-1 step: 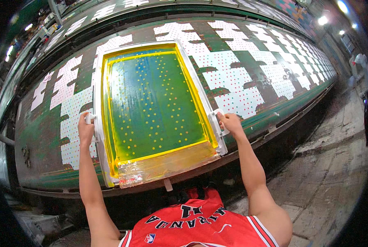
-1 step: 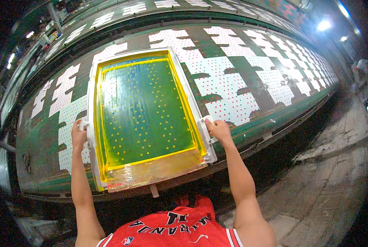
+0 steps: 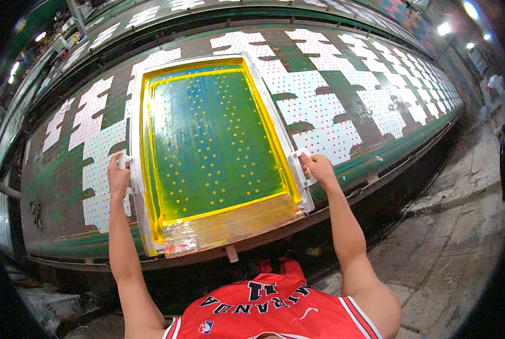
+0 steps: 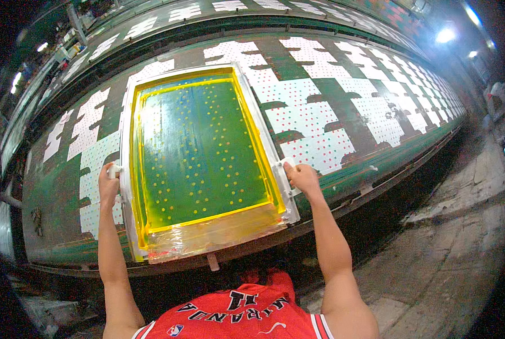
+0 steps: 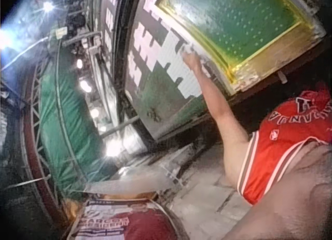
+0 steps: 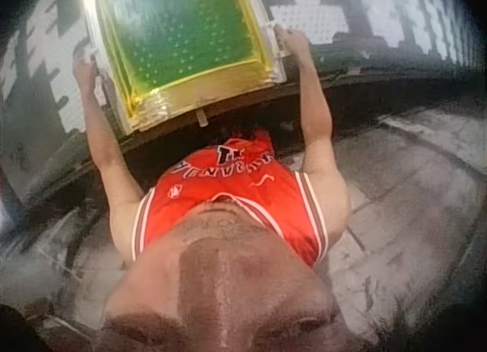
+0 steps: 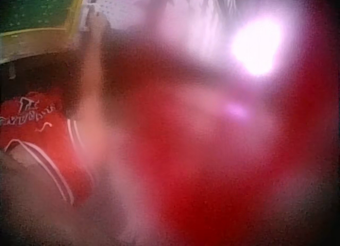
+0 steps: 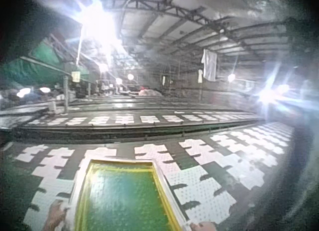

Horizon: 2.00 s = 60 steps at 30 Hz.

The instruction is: The person uses a squeegee to spread yellow ink across a screen printing frame placed over a patterned surface. They repeatedly pull the squeegee across the screen to transfer ink through the mesh onto the underlying material.

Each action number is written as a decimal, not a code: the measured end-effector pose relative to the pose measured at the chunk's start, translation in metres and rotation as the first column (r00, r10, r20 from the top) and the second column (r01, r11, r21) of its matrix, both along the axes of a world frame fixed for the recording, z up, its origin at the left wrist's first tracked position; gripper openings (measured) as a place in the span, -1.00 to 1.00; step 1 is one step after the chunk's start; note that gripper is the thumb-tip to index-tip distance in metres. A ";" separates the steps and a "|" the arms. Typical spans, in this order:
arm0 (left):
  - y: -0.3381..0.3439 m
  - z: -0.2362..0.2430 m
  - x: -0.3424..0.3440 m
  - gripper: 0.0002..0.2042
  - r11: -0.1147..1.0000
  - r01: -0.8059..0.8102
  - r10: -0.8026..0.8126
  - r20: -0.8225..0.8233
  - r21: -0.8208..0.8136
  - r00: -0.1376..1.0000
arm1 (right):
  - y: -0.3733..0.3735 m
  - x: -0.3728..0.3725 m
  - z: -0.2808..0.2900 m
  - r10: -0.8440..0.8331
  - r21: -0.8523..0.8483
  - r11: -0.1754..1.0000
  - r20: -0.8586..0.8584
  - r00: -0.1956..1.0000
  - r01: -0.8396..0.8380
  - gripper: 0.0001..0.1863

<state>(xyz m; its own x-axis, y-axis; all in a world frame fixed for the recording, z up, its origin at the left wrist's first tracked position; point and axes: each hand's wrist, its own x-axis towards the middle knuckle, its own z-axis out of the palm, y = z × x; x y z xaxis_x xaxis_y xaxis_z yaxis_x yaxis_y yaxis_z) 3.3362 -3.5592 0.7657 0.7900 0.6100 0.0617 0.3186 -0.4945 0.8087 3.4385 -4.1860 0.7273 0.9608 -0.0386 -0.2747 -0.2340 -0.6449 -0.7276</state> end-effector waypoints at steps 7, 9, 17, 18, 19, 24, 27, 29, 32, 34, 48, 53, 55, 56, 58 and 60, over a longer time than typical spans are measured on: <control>-0.169 -0.010 0.073 -0.56 1.000 -0.002 -0.002 0.152 0.028 0.988 | -0.156 0.076 0.050 -0.036 -0.029 0.999 0.049 0.998 0.038 -0.32; -0.218 -0.025 0.094 -0.56 0.999 -0.004 -0.004 0.172 0.052 0.985 | -0.203 0.096 0.053 -0.037 -0.084 0.996 0.072 0.997 0.043 -0.33; -0.361 -0.054 0.138 -0.55 0.998 -0.033 0.039 0.138 -0.047 0.990 | -0.341 0.151 0.032 -0.101 -0.084 0.992 -0.033 0.994 0.098 -0.25; -0.371 -0.058 0.140 -0.55 0.994 -0.048 0.060 0.122 -0.097 0.991 | -0.352 0.153 0.028 -0.092 -0.069 0.994 -0.027 0.995 0.090 -0.25; -0.380 -0.061 0.141 -0.55 0.995 -0.052 0.063 0.119 -0.089 0.991 | -0.362 0.154 0.025 -0.097 -0.061 0.994 -0.041 0.994 0.094 -0.25; -0.406 -0.074 0.143 -0.57 1.000 -0.023 0.024 0.141 -0.006 0.990 | -0.392 0.154 0.019 -0.090 -0.007 0.996 -0.041 0.995 0.090 -0.27; -0.416 -0.076 0.146 -0.59 0.999 -0.036 0.037 0.138 -0.012 0.990 | -0.405 0.157 0.021 -0.052 -0.053 0.997 -0.050 0.997 0.050 -0.29; -0.423 -0.075 0.147 -0.59 0.998 -0.061 0.057 0.163 0.017 0.985 | -0.413 0.160 0.023 -0.023 -0.068 0.997 -0.070 0.997 0.018 -0.30; -0.436 -0.072 0.151 -0.61 0.997 -0.067 0.059 0.158 0.046 0.986 | -0.422 0.165 0.026 -0.012 -0.027 1.000 -0.102 0.995 0.009 -0.31; -0.443 -0.069 0.152 -0.61 0.994 -0.059 0.046 0.140 0.094 0.989 | -0.427 0.167 0.029 -0.067 -0.001 0.998 -0.145 0.987 0.068 -0.32; -0.458 -0.087 0.161 -0.51 0.993 -0.070 0.068 0.018 0.095 0.997 | -0.425 0.169 0.037 0.148 -0.534 0.837 0.006 0.989 -0.122 -0.33; -0.455 -0.098 0.163 -0.48 0.996 -0.014 0.023 -0.104 0.087 0.994 | -0.359 0.112 0.050 0.494 -0.415 0.849 0.408 0.768 -0.326 -0.45; -0.453 -0.100 0.165 -0.47 0.994 -0.016 0.031 -0.150 0.105 0.988 | -0.327 0.075 0.052 0.730 -0.320 0.678 0.404 0.552 -0.662 -0.43; -0.452 -0.101 0.165 -0.47 0.995 -0.005 0.019 -0.144 0.100 0.989 | -0.314 0.055 0.053 0.836 -0.336 0.522 0.384 0.392 -0.784 -0.42; -0.451 -0.102 0.165 -0.47 0.999 -0.005 0.012 -0.147 0.048 0.989 | -0.293 0.029 0.054 0.933 -0.345 0.305 0.294 0.207 -0.888 -0.36; -0.451 -0.102 0.165 -0.47 0.999 0.033 -0.031 -0.071 0.032 0.997 | -0.282 0.019 0.052 0.974 -0.477 0.216 0.161 0.157 -0.852 -0.34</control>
